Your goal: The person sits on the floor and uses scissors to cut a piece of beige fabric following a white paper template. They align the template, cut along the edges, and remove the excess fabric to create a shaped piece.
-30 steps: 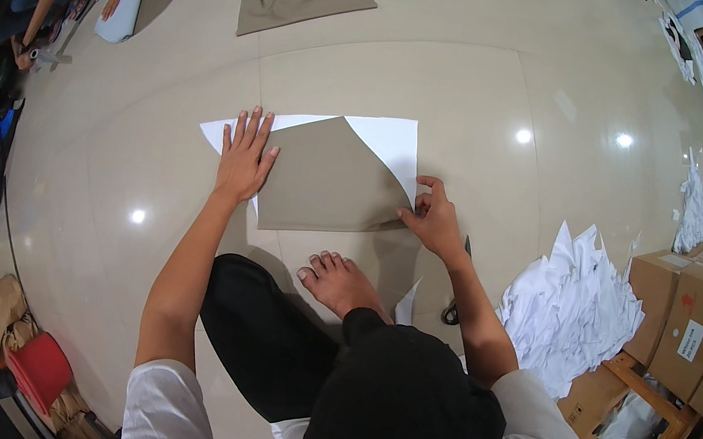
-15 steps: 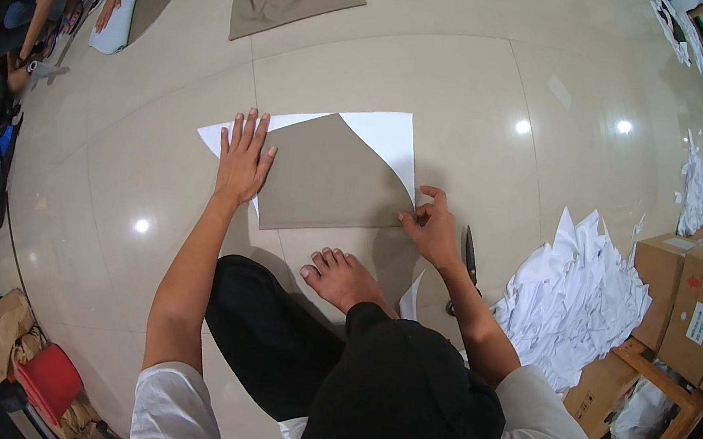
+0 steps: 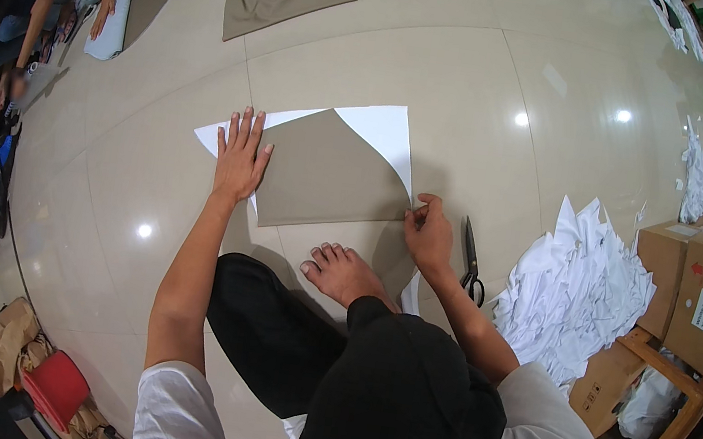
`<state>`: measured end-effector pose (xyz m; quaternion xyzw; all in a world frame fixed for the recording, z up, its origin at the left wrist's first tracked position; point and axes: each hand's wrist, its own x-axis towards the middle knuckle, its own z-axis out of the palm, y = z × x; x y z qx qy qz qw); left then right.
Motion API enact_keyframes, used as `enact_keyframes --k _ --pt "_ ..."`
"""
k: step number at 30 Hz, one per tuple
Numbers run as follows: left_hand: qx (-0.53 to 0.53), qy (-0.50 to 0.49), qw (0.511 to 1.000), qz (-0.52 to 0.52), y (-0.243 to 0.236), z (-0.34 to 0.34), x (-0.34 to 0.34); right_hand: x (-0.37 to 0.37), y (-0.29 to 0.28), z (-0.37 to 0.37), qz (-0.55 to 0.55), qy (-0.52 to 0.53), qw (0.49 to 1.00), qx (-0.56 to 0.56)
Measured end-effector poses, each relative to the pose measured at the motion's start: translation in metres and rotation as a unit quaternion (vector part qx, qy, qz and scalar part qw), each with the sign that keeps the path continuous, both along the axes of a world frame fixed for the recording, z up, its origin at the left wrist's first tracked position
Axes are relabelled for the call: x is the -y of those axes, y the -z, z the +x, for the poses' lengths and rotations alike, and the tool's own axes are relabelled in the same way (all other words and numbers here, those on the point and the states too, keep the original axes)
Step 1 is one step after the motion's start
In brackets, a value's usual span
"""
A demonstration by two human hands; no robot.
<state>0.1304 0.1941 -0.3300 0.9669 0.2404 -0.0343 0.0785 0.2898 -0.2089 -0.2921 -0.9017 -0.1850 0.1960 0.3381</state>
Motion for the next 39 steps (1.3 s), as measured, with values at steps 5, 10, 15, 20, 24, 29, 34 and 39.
enact_keyframes --k 5,10,15,20,24,29,34,39 --pt "0.007 -0.009 1.000 -0.009 -0.004 0.001 0.002 -0.001 -0.003 -0.013 -0.007 -0.057 0.991 0.119" --pt "0.052 0.009 0.999 -0.015 -0.016 0.019 0.034 -0.027 -0.010 -0.040 0.016 -0.231 0.951 0.206" --pt "0.090 -0.050 0.991 -0.089 -0.015 0.049 0.145 -0.040 0.007 -0.053 -0.071 -0.265 0.946 0.175" --pt "0.081 -0.091 0.990 -0.075 -0.001 0.054 0.191 -0.044 0.021 -0.056 -0.095 -0.269 0.943 0.175" --pt "0.053 -0.101 0.991 -0.068 -0.001 0.055 0.196 -0.042 0.021 -0.053 -0.109 -0.274 0.940 0.173" --pt "0.040 -0.105 0.992 -0.054 -0.003 0.056 0.199 -0.016 0.002 -0.039 -0.068 -0.223 0.966 0.111" --pt "0.067 -0.105 0.990 -0.059 -0.004 0.054 0.199 0.108 -0.018 -0.033 -0.025 -0.071 0.979 0.190" --pt "0.105 -0.106 0.984 -0.093 -0.012 0.052 0.198 0.224 -0.010 -0.064 -0.095 0.014 0.989 0.116"
